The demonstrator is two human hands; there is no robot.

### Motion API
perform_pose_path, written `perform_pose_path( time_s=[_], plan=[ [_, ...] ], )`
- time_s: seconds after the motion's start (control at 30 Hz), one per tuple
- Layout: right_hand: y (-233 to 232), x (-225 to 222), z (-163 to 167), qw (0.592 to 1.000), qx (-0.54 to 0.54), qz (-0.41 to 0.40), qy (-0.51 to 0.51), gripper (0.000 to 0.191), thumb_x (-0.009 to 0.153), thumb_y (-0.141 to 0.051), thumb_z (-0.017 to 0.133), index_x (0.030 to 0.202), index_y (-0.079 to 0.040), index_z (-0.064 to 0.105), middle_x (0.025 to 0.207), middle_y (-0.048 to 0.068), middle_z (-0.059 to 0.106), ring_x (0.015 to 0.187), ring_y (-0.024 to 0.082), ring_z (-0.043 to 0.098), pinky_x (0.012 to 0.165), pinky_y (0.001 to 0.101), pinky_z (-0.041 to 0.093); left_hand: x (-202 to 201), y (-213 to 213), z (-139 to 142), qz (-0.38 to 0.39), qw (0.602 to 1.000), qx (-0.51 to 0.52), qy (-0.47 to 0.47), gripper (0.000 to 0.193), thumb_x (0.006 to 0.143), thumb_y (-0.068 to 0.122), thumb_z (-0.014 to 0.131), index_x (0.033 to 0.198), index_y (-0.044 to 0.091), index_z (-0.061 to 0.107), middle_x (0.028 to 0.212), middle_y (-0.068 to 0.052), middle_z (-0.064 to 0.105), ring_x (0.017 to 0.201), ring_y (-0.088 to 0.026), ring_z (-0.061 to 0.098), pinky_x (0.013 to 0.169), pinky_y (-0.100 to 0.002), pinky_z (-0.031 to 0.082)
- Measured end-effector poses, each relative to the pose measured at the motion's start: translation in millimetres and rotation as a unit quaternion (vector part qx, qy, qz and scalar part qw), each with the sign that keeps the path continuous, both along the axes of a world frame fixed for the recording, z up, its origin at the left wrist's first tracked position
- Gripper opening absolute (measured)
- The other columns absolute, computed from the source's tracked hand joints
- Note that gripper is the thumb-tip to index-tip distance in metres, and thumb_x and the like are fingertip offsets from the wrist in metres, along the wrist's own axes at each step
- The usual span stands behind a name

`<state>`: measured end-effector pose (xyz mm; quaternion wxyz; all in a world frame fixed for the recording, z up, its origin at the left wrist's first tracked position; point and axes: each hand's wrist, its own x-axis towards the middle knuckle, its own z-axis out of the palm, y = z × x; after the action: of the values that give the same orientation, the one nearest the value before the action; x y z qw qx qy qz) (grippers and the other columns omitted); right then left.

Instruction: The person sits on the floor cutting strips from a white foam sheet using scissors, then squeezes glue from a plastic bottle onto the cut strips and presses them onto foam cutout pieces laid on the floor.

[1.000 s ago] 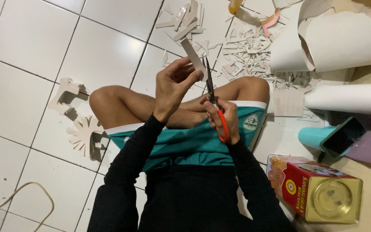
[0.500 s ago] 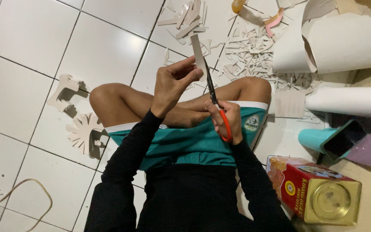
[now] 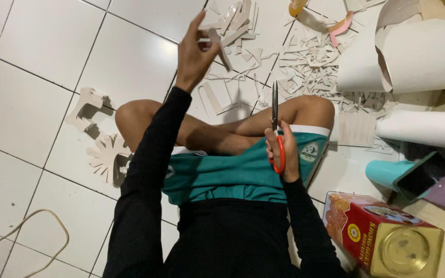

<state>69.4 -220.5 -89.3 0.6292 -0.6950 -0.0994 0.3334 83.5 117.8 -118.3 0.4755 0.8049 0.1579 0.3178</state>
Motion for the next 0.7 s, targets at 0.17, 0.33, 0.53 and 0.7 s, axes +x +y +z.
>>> perform_pose_path(
  time_s=[0.17,0.33,0.53,0.7],
  plan=[
    [2,-4,-8,1.000,-0.022,0.002,0.000,0.058,0.095,-0.047,0.067,0.135,-0.007,0.054,0.062,-0.004,0.048,0.046,0.004,0.044,0.039,0.0211,0.032,27,41,-33,0.128,0.956,0.254,0.066,0.056,0.086,0.014,0.079,0.126,-0.009,0.048,0.115,-0.030,0.066,0.090,-0.042,0.071,0.075,-0.045,0.061],
    [9,-7,-7,1.000,-0.018,0.003,0.000,0.044,0.097,-0.044,0.067,0.119,-0.006,0.061,0.062,-0.005,0.049,0.046,0.004,0.044,0.040,0.0213,0.032,-14,-35,-72,0.081,0.862,0.123,0.485,0.038,0.088,0.019,0.071,0.117,-0.001,0.058,0.114,-0.021,0.067,0.107,-0.041,0.068,0.091,-0.050,0.056],
    [14,-11,-1,0.999,-0.027,0.012,-0.031,0.036,0.098,-0.042,0.068,0.105,-0.007,0.064,0.060,-0.006,0.048,0.046,0.003,0.045,0.041,0.0208,0.031,-41,-65,-76,0.027,0.846,0.370,0.384,0.023,0.090,0.014,0.065,0.112,0.016,0.065,0.117,-0.010,0.062,0.106,-0.033,0.060,0.080,-0.049,0.054],
    [15,-13,1,0.998,-0.042,-0.002,-0.053,0.038,0.096,-0.045,0.068,0.103,-0.008,0.065,0.057,-0.006,0.046,0.044,0.003,0.043,0.040,0.0209,0.030,-40,-42,-65,-0.090,0.831,0.426,0.347,0.006,0.086,0.016,0.069,0.091,0.013,0.069,0.109,-0.009,0.067,0.106,-0.031,0.066,0.084,-0.047,0.056]
  ],
)
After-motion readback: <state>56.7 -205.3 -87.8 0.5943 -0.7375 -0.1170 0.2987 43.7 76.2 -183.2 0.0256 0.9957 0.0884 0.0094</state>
